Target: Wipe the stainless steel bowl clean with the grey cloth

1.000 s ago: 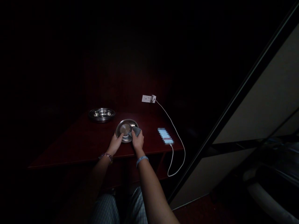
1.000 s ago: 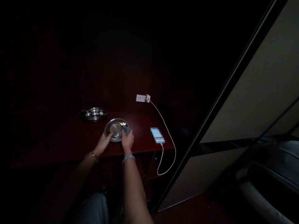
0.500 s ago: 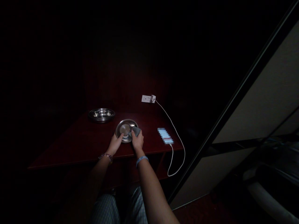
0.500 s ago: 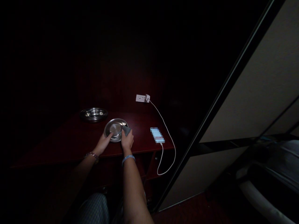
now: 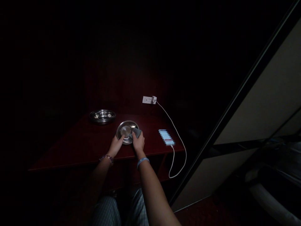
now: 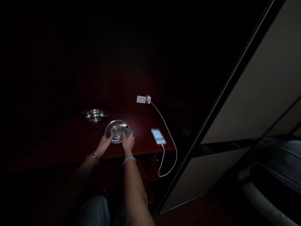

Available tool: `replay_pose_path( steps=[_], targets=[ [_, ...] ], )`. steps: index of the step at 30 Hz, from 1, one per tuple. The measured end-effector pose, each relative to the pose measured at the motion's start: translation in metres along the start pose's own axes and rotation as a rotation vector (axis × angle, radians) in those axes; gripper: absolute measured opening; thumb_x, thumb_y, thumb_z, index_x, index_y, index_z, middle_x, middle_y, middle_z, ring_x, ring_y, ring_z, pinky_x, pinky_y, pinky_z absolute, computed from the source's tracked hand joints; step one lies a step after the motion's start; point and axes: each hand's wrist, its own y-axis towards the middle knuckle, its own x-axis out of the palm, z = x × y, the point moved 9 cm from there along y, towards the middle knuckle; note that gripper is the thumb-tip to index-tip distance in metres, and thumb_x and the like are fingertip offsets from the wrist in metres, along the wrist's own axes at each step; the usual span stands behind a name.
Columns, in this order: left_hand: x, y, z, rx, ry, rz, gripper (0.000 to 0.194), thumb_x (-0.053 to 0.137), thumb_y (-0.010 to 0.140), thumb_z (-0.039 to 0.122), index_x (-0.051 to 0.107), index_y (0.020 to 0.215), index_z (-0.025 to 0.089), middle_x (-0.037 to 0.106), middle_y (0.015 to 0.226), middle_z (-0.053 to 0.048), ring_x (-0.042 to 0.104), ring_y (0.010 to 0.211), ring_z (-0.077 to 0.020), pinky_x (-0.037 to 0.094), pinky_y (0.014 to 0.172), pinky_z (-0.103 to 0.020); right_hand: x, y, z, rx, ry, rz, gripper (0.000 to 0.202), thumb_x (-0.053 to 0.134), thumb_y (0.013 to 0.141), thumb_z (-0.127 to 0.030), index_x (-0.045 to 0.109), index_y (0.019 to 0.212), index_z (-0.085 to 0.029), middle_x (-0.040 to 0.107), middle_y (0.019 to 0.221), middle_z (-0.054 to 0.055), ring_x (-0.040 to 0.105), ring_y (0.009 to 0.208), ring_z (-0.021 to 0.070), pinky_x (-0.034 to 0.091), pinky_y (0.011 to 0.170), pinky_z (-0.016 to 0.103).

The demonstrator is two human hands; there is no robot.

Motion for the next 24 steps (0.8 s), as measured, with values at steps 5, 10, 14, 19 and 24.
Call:
replay_pose_path(
  steps=[5,10,14,19,24],
  targets=[
    [-0.0007,-0.0018,0.002,-0.015,0.012,0.013,0.037,0.063,0.078,0.029,0.064,0.113,0.016,0.071,0.118,-0.01,0.062,0.118,-0.0248,0.04,0.11,-0.04,0.0003,0.0003,0.0006,-0.004,0.002,0.001,0.04,0.058,0.088,-0.05,0.06,0.118,-0.023,0.073,0.104,0.009,0.07,0.096,0.0241,0.053,0.082,0.031],
    [-0.0015,-0.0026,0.0045,-0.019,0.033,0.018,0.038,0.063,0.078,0.029,0.064,0.113,0.016,0.071,0.117,-0.011,0.062,0.118,-0.0252,0.039,0.11,-0.04,0.0008,0.0005,0.0007,0.001,-0.011,-0.003,0.037,0.057,0.089,-0.049,0.06,0.117,-0.024,0.073,0.103,0.008,0.071,0.095,0.0235,0.053,0.082,0.031],
    [-0.0018,-0.0022,0.0041,-0.019,0.032,0.019,0.039,0.063,0.077,0.029,0.064,0.114,0.014,0.07,0.119,-0.013,0.062,0.117,-0.0257,0.041,0.108,-0.04,0.0007,0.0004,-0.0002,-0.001,-0.015,0.0,0.039,0.058,0.088,-0.049,0.06,0.118,-0.023,0.073,0.105,0.01,0.07,0.095,0.0246,0.053,0.082,0.032],
    [-0.002,-0.0016,0.0039,0.009,0.004,0.023,0.039,0.064,0.076,0.031,0.065,0.111,0.014,0.071,0.117,-0.012,0.062,0.117,-0.0258,0.04,0.109,-0.041,0.0002,-0.0003,-0.0011,-0.009,-0.01,0.004,0.04,0.058,0.088,-0.049,0.06,0.118,-0.022,0.073,0.104,0.01,0.07,0.095,0.0246,0.053,0.081,0.031],
    [-0.0025,-0.0006,0.0012,0.005,0.011,0.023,0.038,0.065,0.076,0.032,0.065,0.11,0.016,0.072,0.114,-0.011,0.063,0.116,-0.0253,0.04,0.109,-0.04,-0.0003,-0.001,-0.0012,0.0,-0.009,0.001,0.04,0.057,0.088,-0.049,0.06,0.119,-0.023,0.073,0.104,0.009,0.07,0.095,0.0247,0.053,0.083,0.032]
  ],
)
